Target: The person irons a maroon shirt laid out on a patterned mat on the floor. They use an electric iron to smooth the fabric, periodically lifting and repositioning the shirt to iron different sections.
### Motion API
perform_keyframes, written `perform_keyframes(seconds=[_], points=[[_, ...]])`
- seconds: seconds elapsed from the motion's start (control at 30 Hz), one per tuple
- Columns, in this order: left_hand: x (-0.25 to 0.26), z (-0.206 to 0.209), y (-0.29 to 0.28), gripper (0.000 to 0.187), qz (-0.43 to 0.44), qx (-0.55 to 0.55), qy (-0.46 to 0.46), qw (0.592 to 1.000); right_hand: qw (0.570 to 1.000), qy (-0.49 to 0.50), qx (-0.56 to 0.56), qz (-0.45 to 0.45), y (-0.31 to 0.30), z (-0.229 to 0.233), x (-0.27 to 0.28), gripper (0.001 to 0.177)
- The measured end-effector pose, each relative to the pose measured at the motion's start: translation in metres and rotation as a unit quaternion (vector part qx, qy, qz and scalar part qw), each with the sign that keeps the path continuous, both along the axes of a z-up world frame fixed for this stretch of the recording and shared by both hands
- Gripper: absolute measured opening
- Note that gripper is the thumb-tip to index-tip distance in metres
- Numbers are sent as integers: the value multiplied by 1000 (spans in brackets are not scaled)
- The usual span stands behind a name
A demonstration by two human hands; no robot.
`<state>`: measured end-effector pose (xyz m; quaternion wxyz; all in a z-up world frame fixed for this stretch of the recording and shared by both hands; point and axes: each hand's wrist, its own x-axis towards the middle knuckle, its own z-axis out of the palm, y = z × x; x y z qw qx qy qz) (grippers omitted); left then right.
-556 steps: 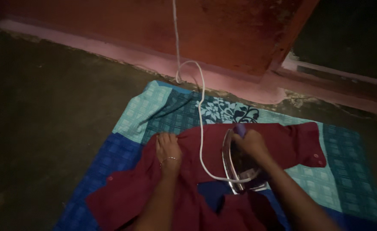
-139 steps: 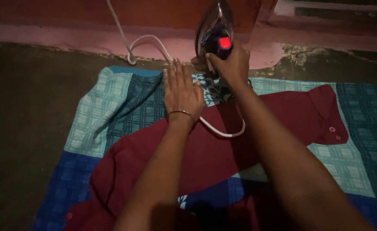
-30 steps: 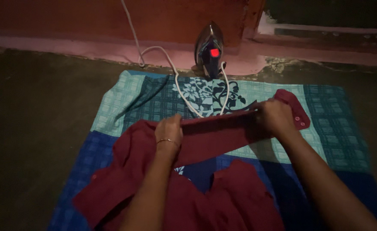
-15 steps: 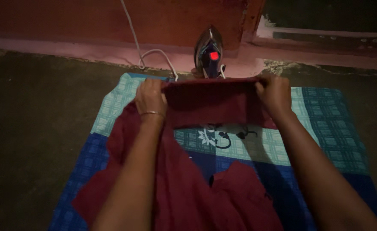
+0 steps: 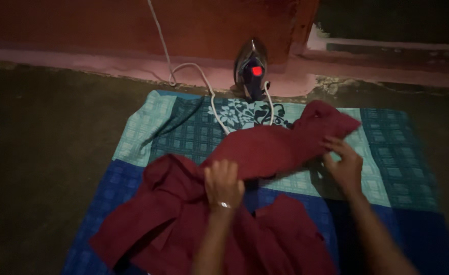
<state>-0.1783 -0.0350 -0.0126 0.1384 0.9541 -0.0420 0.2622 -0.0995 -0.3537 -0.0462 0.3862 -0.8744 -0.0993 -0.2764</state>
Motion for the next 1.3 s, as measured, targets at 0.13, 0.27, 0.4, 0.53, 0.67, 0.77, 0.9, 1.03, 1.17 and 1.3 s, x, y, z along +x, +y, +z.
perform_keyframes(seconds=[0.13,0.27,0.4,0.53,0.67,0.77,0.9,1.03,1.17,1.3], points=[[-22,-38,-5,38,-24,-29,30,999,988,123,82,-52,-8,-35,-25,27],[-31,-53,1,32,-18,-35,56,998,910,219,336,-103,-3,-38,-19,30],[-29,-60,1,36,-48,-24,84,995,863,244,373,-239,-7,-33,15,58],[-31,-68,0,33,-63,-40,143,987,796,263,465,-285,-14,-35,34,86],[-35,-71,4,29,-67,-58,172,981,751,283,549,-234,-45,-54,40,74],[-37,-68,8,25,-70,-59,171,981,684,366,611,-156,-60,-66,49,64],[-39,-62,5,27,-53,-65,204,975,661,441,602,-79,-59,-54,73,56],[-44,-49,9,39,-36,-46,147,987,713,351,602,-76,-61,-38,75,55],[-58,-39,16,42,-12,-30,93,995,712,334,610,-99,-64,-49,77,54],[-67,-40,28,41,34,-16,153,987,702,360,605,-111,-58,-69,67,49]])
